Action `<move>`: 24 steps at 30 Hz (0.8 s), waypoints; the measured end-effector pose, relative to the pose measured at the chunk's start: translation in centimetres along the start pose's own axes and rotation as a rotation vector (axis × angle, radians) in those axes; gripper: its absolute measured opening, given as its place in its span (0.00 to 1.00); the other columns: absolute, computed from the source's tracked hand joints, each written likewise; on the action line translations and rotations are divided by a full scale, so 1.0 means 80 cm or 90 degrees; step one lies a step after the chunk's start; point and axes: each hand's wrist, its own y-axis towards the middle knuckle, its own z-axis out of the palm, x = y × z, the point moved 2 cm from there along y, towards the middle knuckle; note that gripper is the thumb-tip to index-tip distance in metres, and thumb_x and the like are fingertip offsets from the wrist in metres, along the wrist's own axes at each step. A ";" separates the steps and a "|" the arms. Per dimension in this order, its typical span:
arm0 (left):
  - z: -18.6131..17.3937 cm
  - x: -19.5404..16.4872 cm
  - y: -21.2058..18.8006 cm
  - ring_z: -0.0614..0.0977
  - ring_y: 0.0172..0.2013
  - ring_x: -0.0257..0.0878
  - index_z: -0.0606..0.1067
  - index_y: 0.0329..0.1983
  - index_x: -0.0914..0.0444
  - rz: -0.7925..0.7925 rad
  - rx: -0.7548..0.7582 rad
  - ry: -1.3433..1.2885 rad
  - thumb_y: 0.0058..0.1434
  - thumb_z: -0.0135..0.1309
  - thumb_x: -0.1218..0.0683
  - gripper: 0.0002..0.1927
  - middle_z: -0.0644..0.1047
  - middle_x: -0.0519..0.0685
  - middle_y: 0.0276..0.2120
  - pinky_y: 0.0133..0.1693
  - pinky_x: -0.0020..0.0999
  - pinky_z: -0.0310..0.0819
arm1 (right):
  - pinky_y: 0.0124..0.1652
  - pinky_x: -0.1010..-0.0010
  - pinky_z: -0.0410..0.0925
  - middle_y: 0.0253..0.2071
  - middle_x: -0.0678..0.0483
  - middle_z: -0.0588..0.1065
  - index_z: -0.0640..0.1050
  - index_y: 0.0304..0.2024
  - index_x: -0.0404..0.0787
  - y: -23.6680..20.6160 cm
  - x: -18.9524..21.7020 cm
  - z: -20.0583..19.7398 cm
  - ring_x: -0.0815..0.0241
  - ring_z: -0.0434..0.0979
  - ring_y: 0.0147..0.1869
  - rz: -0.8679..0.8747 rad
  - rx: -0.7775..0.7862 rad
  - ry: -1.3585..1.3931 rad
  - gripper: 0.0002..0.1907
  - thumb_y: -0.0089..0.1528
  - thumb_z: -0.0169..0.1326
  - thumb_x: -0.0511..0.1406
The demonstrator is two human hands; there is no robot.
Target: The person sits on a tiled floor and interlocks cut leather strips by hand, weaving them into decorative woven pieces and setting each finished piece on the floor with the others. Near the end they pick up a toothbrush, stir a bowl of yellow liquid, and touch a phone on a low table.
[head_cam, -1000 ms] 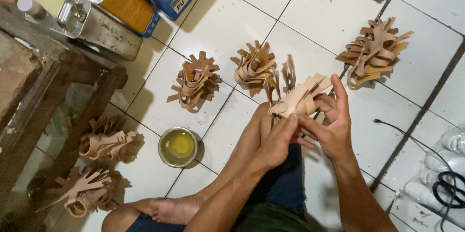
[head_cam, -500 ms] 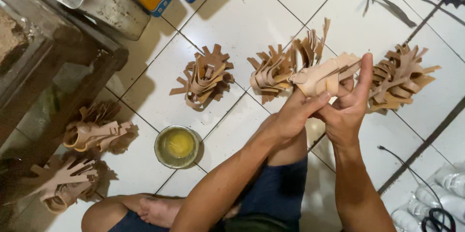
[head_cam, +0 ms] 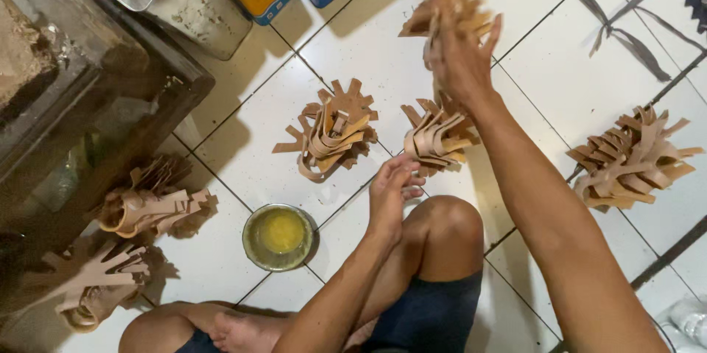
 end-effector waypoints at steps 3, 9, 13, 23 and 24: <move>-0.013 0.030 0.011 0.79 0.35 0.34 0.69 0.63 0.67 -0.050 -0.055 0.027 0.68 0.52 0.53 0.22 0.77 0.51 0.43 0.33 0.27 0.76 | 0.67 0.33 0.19 0.48 0.51 0.80 0.43 0.82 0.46 0.002 -0.005 0.018 0.43 0.66 0.73 -0.005 0.135 0.008 0.54 0.62 0.61 0.37; -0.017 0.056 0.050 0.80 0.31 0.34 0.66 0.64 0.66 -0.030 -0.060 -0.014 0.65 0.53 0.53 0.25 0.78 0.50 0.42 0.29 0.27 0.76 | 0.66 0.44 0.46 0.54 0.47 0.79 0.69 0.69 0.40 -0.044 -0.031 -0.053 0.49 0.74 0.63 0.025 -0.121 0.175 0.32 0.65 0.63 0.39; -0.012 0.064 0.071 0.80 0.26 0.35 0.70 0.59 0.68 -0.086 -0.032 -0.077 0.65 0.57 0.53 0.22 0.78 0.51 0.37 0.25 0.27 0.74 | 0.42 0.69 0.71 0.41 0.51 0.82 0.83 0.48 0.39 -0.138 -0.016 -0.058 0.59 0.79 0.40 0.231 -0.031 0.417 0.12 0.67 0.62 0.40; 0.026 0.081 0.076 0.78 0.22 0.32 0.78 0.48 0.66 -0.054 0.056 0.054 0.59 0.61 0.60 0.14 0.81 0.50 0.32 0.22 0.25 0.74 | 0.26 0.73 0.68 0.44 0.55 0.72 0.74 0.52 0.37 -0.262 0.015 -0.035 0.69 0.74 0.31 0.500 -0.229 0.615 0.20 0.58 0.60 0.36; 0.027 0.082 0.075 0.78 0.23 0.32 0.78 0.47 0.67 -0.044 0.070 0.046 0.60 0.61 0.59 0.13 0.82 0.51 0.32 0.23 0.25 0.73 | 0.29 0.73 0.68 0.42 0.54 0.73 0.76 0.49 0.34 -0.262 0.018 -0.029 0.68 0.74 0.33 0.425 -0.175 0.593 0.15 0.62 0.60 0.35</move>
